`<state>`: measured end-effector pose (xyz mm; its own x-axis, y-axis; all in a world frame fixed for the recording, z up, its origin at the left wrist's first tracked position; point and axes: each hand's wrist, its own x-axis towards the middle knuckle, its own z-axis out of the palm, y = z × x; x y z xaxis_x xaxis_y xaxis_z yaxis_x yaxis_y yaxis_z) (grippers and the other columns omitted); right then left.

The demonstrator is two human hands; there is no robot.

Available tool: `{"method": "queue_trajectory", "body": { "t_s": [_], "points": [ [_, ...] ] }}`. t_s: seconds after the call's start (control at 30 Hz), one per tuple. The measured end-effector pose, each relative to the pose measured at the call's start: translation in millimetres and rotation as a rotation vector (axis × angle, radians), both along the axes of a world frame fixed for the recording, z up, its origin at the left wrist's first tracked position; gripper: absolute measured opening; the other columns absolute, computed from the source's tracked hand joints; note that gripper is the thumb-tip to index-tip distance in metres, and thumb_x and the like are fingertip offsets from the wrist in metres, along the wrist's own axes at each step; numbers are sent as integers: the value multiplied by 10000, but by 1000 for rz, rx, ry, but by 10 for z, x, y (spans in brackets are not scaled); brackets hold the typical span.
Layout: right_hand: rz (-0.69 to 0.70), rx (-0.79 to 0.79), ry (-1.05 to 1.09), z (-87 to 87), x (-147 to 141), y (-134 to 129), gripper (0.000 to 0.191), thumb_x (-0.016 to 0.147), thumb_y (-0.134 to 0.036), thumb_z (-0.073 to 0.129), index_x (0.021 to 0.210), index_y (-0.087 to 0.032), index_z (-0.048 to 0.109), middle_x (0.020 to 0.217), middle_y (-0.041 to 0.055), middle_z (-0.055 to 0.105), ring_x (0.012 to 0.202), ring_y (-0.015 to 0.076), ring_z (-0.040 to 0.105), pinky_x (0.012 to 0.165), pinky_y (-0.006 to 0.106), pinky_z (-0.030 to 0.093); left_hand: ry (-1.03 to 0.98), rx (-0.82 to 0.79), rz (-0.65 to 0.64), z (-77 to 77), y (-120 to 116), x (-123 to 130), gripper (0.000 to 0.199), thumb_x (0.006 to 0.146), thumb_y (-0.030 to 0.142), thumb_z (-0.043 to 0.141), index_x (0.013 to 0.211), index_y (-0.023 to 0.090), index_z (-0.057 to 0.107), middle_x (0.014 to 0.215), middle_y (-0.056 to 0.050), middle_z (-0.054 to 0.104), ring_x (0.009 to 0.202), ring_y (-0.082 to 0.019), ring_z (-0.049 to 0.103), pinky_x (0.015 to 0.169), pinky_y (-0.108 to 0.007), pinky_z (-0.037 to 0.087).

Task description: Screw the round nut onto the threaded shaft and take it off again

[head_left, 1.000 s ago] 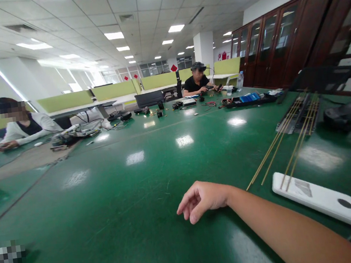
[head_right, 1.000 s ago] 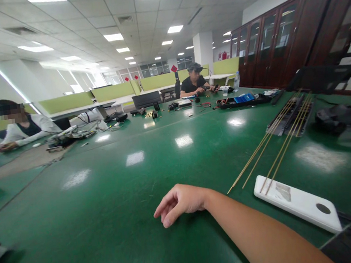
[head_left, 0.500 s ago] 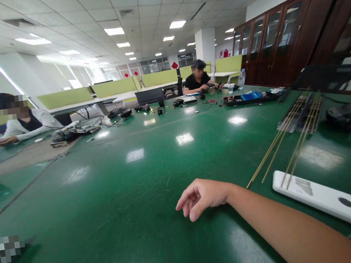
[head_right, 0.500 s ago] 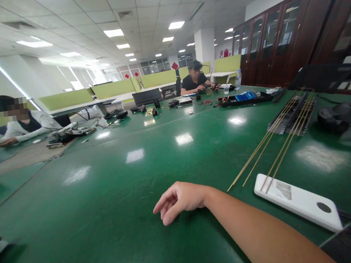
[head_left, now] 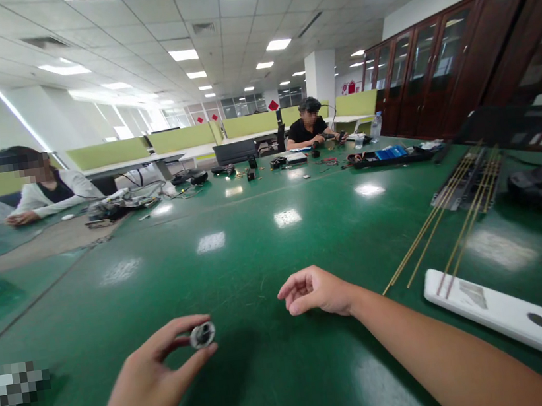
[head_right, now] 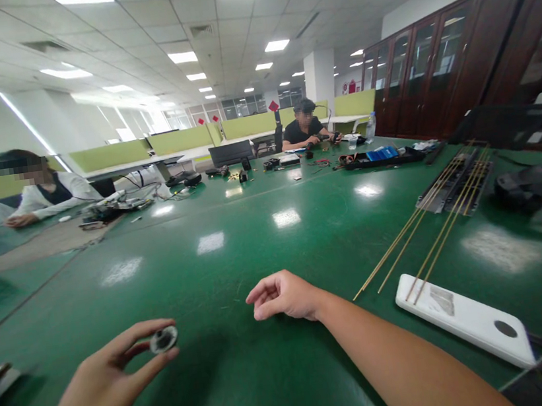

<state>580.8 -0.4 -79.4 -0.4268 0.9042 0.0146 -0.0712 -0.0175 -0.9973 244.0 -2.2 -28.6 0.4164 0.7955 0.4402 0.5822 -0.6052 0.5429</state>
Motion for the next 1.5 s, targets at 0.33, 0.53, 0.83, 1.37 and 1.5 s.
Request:
{"method": "queue_trajectory", "body": {
  "t_s": [0.33, 0.53, 0.83, 1.37, 1.5],
  "points": [
    [-261, 420, -495, 19, -91, -61, 549, 664, -169, 784, 1179, -213, 596, 1028, 31, 659, 751, 130, 611, 690, 260, 479, 9, -56, -257, -489, 363, 927, 391, 899, 252, 651, 1280, 287, 568, 1168, -41, 636, 1071, -208, 612, 957, -350, 488],
    [-243, 472, -621, 72, -162, -89, 402, 679, -207, 787, 1060, -217, 660, 937, 20, 658, 790, 160, 593, 721, 277, 458, -86, -45, -269, -601, 352, 836, 247, 874, 253, 691, 1112, 253, 624, 1066, -33, 660, 988, -201, 631, 892, -328, 500],
    [-261, 504, -606, 73, -181, -75, 286, 729, -220, 748, 1008, -212, 687, 870, 14, 671, 776, 156, 604, 716, 266, 461, -119, -49, -328, -602, 365, 913, 273, 869, 249, 711, 1135, 264, 647, 1053, -41, 671, 964, -195, 641, 858, -318, 523],
    [-239, 567, -641, 86, -180, -94, 172, 809, -300, 722, 946, -202, 758, 823, 24, 702, 761, 153, 626, 711, 264, 445, -120, 3, -324, -611, 346, 900, 288, 870, 235, 705, 1155, 260, 673, 1073, -59, 667, 970, -206, 648, 850, -322, 544],
    [-236, 568, -656, 87, -183, -88, 151, 824, -302, 709, 925, -204, 761, 808, 20, 702, 745, 147, 620, 699, 262, 437, -111, -7, -323, -615, 344, 898, 305, 872, 226, 703, 1173, 265, 668, 1094, -55, 659, 984, -199, 644, 868, -318, 539]
  ]
}}
